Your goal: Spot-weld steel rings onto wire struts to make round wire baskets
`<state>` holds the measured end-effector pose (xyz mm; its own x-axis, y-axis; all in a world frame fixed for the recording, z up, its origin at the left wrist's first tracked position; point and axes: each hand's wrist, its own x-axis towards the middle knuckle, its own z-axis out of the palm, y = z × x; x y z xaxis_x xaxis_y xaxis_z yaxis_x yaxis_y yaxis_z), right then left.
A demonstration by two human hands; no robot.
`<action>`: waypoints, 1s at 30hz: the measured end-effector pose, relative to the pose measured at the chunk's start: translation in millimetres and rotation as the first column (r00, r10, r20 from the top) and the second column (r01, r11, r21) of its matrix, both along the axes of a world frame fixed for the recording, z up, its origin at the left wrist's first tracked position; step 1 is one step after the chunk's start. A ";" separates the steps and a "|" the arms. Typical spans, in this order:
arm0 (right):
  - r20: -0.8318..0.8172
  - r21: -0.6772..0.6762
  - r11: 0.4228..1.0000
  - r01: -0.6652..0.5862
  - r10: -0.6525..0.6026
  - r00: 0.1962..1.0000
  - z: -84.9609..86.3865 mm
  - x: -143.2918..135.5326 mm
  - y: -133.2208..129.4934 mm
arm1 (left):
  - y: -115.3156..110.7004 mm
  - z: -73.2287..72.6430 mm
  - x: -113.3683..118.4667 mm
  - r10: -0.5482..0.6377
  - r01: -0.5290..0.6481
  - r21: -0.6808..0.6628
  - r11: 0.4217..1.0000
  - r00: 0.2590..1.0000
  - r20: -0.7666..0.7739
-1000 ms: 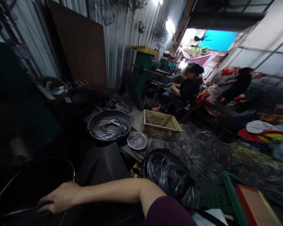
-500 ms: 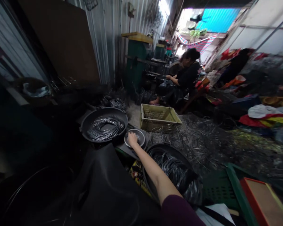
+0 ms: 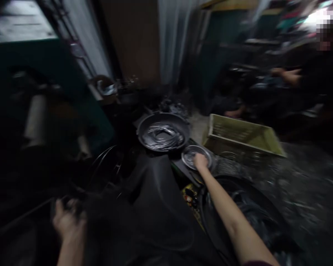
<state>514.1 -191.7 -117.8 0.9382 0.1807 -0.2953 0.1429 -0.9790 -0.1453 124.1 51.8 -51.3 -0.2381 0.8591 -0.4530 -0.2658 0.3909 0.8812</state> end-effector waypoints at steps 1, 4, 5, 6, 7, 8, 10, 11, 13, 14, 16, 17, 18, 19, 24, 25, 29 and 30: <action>0.003 -0.012 1.000 -0.003 0.003 1.000 0.9 -1.7 -2.1 | -0.8 -1.3 -6.2 0.138 -0.137 -0.036 0.990 0.990 0.019; 0.029 -0.009 0.998 -0.069 0.069 0.997 4.7 -3.8 -2.0 | 2.4 -12.4 -12.7 0.215 -0.219 0.011 0.976 0.966 0.144; 0.043 -0.006 0.995 -0.098 0.098 0.994 7.5 -5.6 1.9 | 4.9 -17.1 -14.3 0.201 -0.212 0.047 0.976 0.965 0.166; 0.060 0.015 0.992 -0.128 0.127 0.990 11.5 -9.3 8.4 | 7.2 -21.2 -16.5 0.193 -0.208 0.074 0.975 0.965 0.176; 0.077 0.069 0.985 -0.155 0.150 0.986 16.7 -15.9 17.7 | 9.0 -24.5 -19.4 0.184 -0.203 0.094 0.975 0.966 0.179; 0.085 0.163 0.971 -0.177 0.165 0.983 22.8 -26.1 30.0 | 10.3 -26.6 -22.7 0.178 -0.199 0.107 0.974 0.967 0.180; 0.020 0.448 0.877 -0.175 0.186 0.982 37.0 -57.9 62.3 | 11.2 -27.4 -29.1 0.176 -0.199 0.125 0.972 0.968 0.178; -0.063 0.601 0.789 -0.126 0.204 0.977 44.3 -78.6 81.6 | 11.3 -26.5 -31.8 0.175 -0.200 0.130 0.971 0.968 0.178; -0.300 0.797 0.602 0.047 0.328 0.896 57.6 -125.1 123.2 | 11.7 -23.3 -35.5 0.172 -0.199 0.141 0.970 0.968 0.181; -0.395 0.832 0.536 0.143 0.392 0.831 63.2 -148.5 143.8 | 12.3 -21.6 -36.6 0.168 -0.196 0.150 0.969 0.969 0.182; -0.487 0.849 0.459 0.260 0.494 0.720 71.6 -191.0 181.2 | 14.3 -19.0 -38.3 0.161 -0.193 0.170 0.967 0.970 0.184; -0.512 0.846 0.441 0.298 0.521 0.683 74.6 -208.8 196.8 | 15.7 -18.3 -39.1 0.162 -0.195 0.179 0.964 0.969 0.185; -0.529 0.842 0.427 0.328 0.539 0.656 77.0 -223.9 210.1 | 17.3 -18.0 -40.0 0.162 -0.197 0.188 0.962 0.969 0.187; -0.544 0.837 0.415 0.358 0.550 0.633 78.8 -236.3 221.0 | 19.0 -18.1 -40.9 0.166 -0.202 0.191 0.961 0.968 0.189; -0.583 0.809 0.356 0.467 0.582 0.567 83.8 -267.2 247.1 | 29.2 -24.2 -47.7 0.145 -0.175 0.157 0.972 0.972 0.186; -0.587 0.806 0.350 0.477 0.580 0.565 84.3 -269.7 249.1 | 31.8 -25.8 -49.1 0.132 -0.160 0.154 0.975 0.975 0.178; -0.630 0.769 0.357 0.530 0.565 0.533 87.2 -276.0 254.9 | 43.9 -28.1 -53.7 0.079 -0.100 0.195 0.976 0.990 0.115; -0.648 0.752 0.365 0.549 0.559 0.517 88.5 -277.2 256.2 | 46.8 -27.5 -54.3 0.073 -0.091 0.211 0.973 0.993 0.092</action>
